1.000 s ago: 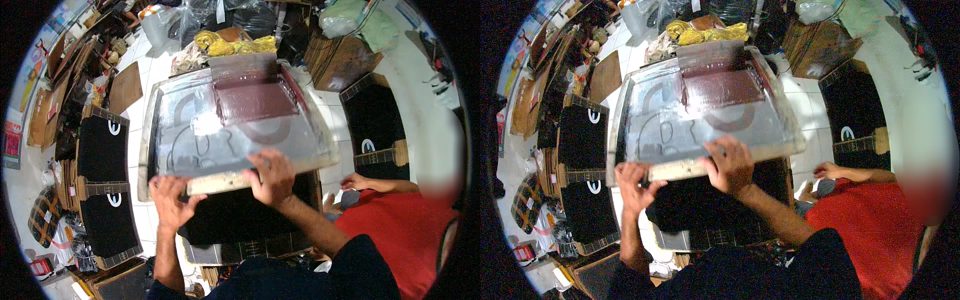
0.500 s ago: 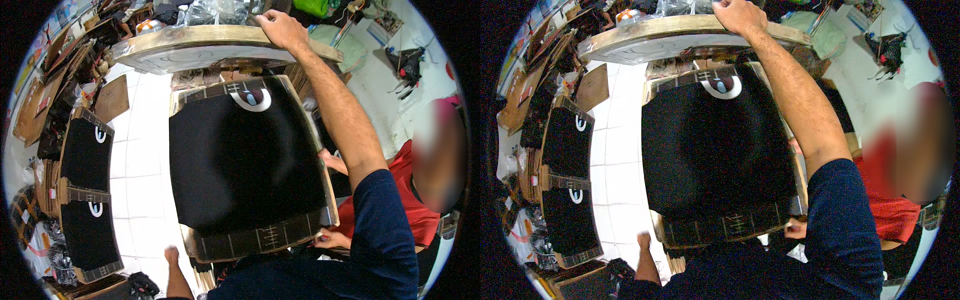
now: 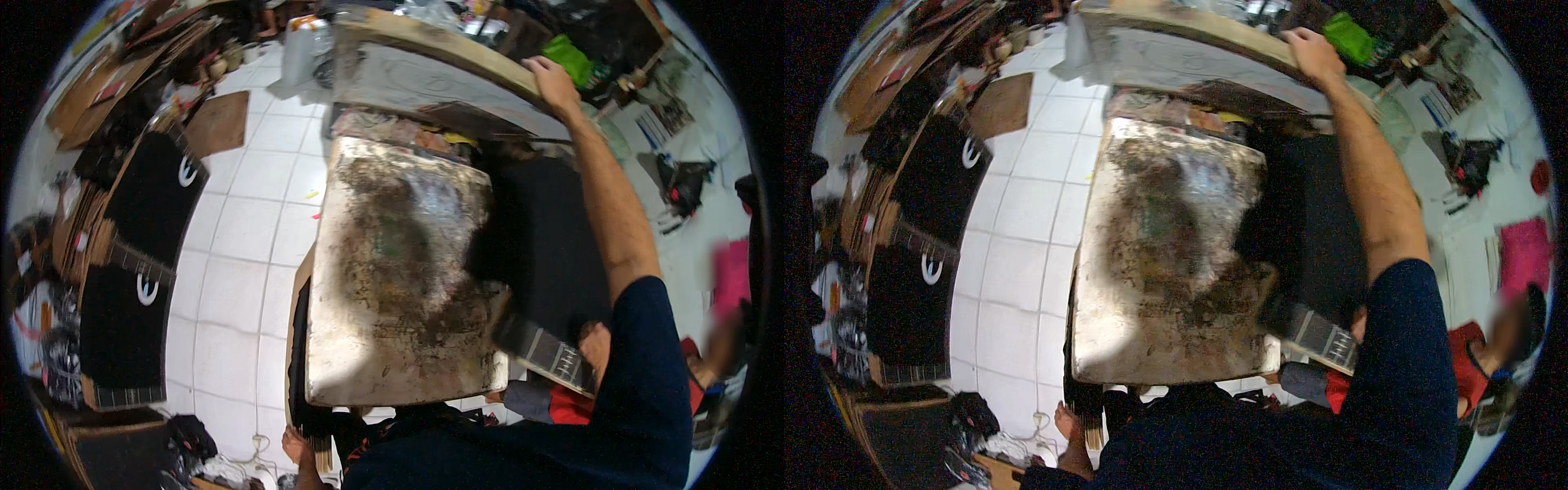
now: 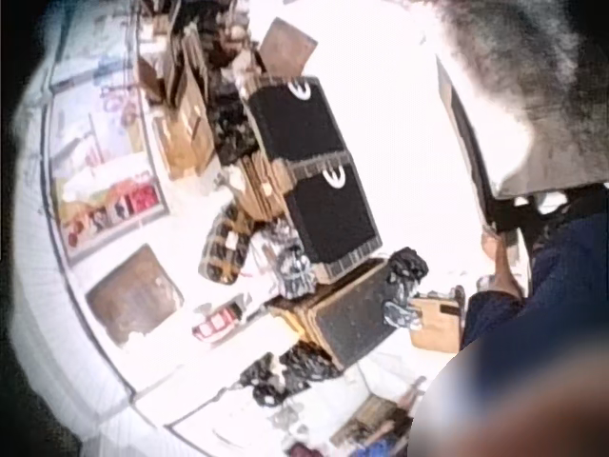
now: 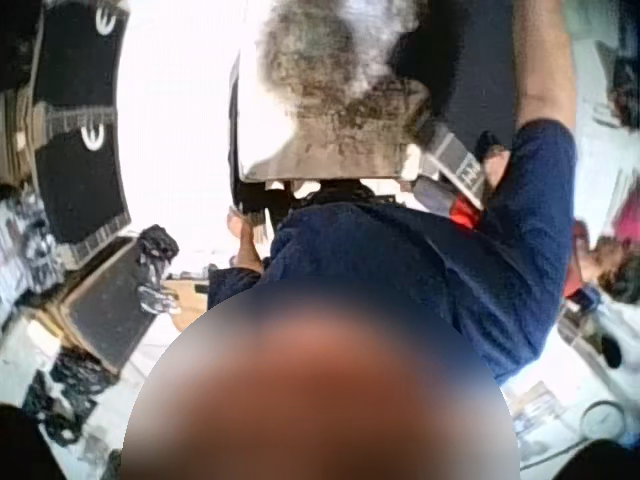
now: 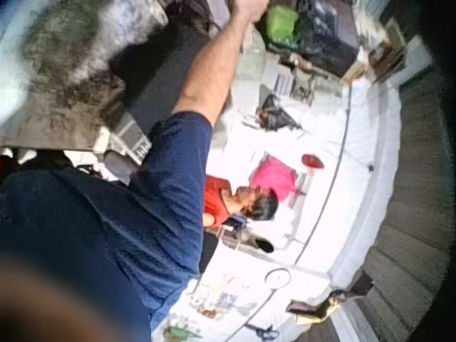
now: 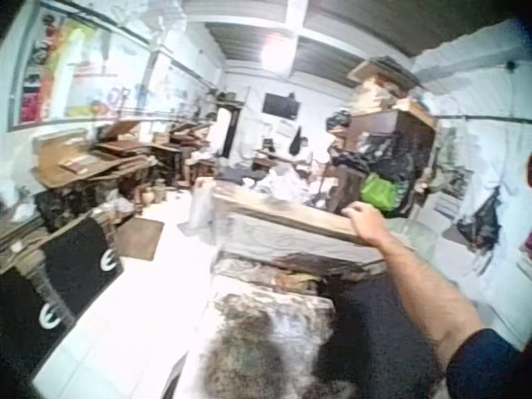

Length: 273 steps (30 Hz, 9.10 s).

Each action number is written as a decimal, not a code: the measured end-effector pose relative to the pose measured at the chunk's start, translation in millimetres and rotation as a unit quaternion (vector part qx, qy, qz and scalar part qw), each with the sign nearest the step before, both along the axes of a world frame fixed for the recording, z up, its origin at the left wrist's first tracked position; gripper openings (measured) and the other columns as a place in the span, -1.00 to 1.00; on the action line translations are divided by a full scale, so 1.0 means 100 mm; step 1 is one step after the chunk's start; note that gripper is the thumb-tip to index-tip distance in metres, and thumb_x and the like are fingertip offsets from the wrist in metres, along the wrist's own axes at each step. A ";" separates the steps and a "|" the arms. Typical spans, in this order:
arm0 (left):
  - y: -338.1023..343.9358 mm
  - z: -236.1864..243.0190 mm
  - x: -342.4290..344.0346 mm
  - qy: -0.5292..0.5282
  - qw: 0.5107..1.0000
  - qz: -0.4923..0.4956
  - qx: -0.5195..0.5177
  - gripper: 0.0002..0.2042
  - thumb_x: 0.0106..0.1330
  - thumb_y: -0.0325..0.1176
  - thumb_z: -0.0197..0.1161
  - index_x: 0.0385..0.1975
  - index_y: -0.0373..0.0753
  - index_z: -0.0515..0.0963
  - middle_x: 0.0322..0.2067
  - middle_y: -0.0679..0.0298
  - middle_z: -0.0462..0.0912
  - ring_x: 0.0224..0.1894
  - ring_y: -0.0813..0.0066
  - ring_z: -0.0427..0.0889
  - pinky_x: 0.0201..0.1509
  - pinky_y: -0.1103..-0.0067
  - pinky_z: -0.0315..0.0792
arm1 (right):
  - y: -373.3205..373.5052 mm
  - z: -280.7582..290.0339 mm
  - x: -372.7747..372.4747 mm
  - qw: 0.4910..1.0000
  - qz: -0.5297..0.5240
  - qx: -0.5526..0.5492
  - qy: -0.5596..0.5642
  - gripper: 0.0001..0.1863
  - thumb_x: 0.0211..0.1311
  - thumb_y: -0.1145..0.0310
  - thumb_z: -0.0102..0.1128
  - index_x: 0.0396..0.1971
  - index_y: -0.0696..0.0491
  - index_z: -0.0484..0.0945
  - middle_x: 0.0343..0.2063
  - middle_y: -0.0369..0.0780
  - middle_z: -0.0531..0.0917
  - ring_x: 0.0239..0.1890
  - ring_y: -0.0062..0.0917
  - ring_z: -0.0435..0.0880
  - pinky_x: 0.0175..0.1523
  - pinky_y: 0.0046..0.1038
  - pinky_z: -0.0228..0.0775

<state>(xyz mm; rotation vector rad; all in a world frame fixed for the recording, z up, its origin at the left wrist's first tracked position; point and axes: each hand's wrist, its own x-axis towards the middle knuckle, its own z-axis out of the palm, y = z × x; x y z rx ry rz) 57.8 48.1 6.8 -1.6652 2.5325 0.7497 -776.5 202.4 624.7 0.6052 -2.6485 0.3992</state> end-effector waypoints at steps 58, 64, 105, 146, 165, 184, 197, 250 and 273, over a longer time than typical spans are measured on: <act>-0.86 1.71 -2.32 0.286 0.917 0.080 0.266 -0.63 0.55 -0.15 0.16 -0.39 -0.36 0.58 -0.51 0.42 0.52 -0.45 0.63 0.35 -0.36 0.54 0.30 | -0.29 0.32 0.34 0.997 -0.039 -0.064 0.026 -0.44 0.24 -0.17 0.05 -0.06 -0.07 0.76 0.00 0.01 0.73 0.09 -0.03 0.70 0.22 -0.09 0.50; -0.63 2.00 -2.36 0.236 0.945 0.037 0.225 -0.58 0.34 -0.07 0.47 -0.52 -0.30 0.50 -0.57 0.41 0.44 -0.48 0.58 0.33 -0.37 0.52 0.31 | -0.33 0.39 0.26 0.996 -0.051 -0.074 0.015 -0.38 0.22 -0.15 0.06 -0.05 0.06 0.75 0.02 0.06 0.72 0.14 -0.02 0.68 0.26 -0.09 0.47; -0.37 3.05 -4.58 0.436 0.657 0.351 0.504 -0.19 0.43 0.32 -0.05 0.49 -0.17 0.15 0.44 0.01 0.19 0.37 0.05 0.31 0.35 0.03 0.28 | 0.48 -3.43 2.72 0.978 0.020 -0.162 -0.131 -0.62 0.06 0.31 0.42 -0.07 -0.04 0.62 -0.12 -0.18 0.60 0.02 -0.19 0.53 0.11 -0.12 0.36; -0.26 1.86 -4.28 0.134 0.903 -0.352 -0.209 -0.30 -0.09 0.03 0.60 0.06 -0.15 0.52 0.19 0.07 0.49 0.41 -0.03 0.34 0.51 -0.08 0.01 | 0.13 -3.66 0.02 0.979 0.140 0.126 -0.077 -0.55 -0.09 0.37 0.50 -0.10 -0.08 0.62 -0.20 -0.27 0.68 -0.03 -0.27 0.62 0.01 -0.14 0.40; -0.25 1.84 -4.29 0.152 0.894 -0.361 -0.217 -0.27 -0.09 -0.02 0.59 0.11 -0.14 0.47 0.22 0.09 0.45 0.42 -0.02 0.31 0.52 -0.08 -0.02 | 0.41 -3.73 1.06 0.989 0.103 0.088 -0.065 -0.57 -0.14 0.47 0.43 -0.16 -0.03 0.60 -0.21 -0.27 0.62 -0.10 -0.32 0.57 0.02 -0.26 0.37; -0.46 2.62 -4.48 0.135 0.888 -0.427 -0.103 -0.52 0.00 -0.18 0.55 -0.06 -0.23 0.70 -0.10 0.20 0.72 -0.02 0.15 0.57 0.21 0.19 0.25 | 0.51 -3.54 0.45 0.970 0.169 0.089 -0.148 -0.51 -0.05 0.43 0.49 -0.02 -0.01 0.61 -0.17 -0.20 0.69 -0.04 -0.18 0.63 0.06 -0.12 0.38; -0.37 2.65 -4.46 0.132 0.893 -0.414 -0.114 -0.54 0.03 -0.19 0.51 -0.06 -0.27 0.69 -0.08 0.16 0.71 0.03 0.11 0.55 0.23 0.18 0.26 | -0.13 -3.83 -1.13 0.991 0.115 0.042 -0.049 -0.38 0.06 0.21 0.53 0.19 -0.17 0.58 0.03 -0.13 0.61 0.18 -0.11 0.54 0.23 -0.05 0.31; -0.22 0.04 -0.10 0.035 0.998 0.012 -0.055 -0.70 0.50 -0.15 0.09 -0.15 -0.21 0.68 -0.27 0.01 0.70 -0.18 -0.10 0.67 -0.10 0.13 0.54 | 0.23 0.06 -0.29 0.999 -0.001 -0.050 -0.011 -0.42 0.39 -0.14 0.08 0.12 -0.01 0.71 0.03 -0.13 0.76 0.10 -0.25 0.69 0.27 -0.29 0.37; -3.94 4.77 1.38 0.351 0.856 0.114 -0.361 -0.53 0.56 -0.06 0.17 -0.39 -0.41 0.64 -0.48 0.37 0.57 -0.42 0.46 0.39 -0.32 0.38 0.36 | 0.11 -0.02 -0.18 1.000 -0.014 -0.019 0.010 -0.44 0.38 -0.23 -0.01 0.05 -0.14 0.70 0.01 -0.08 0.74 0.09 -0.09 0.68 0.21 -0.14 0.44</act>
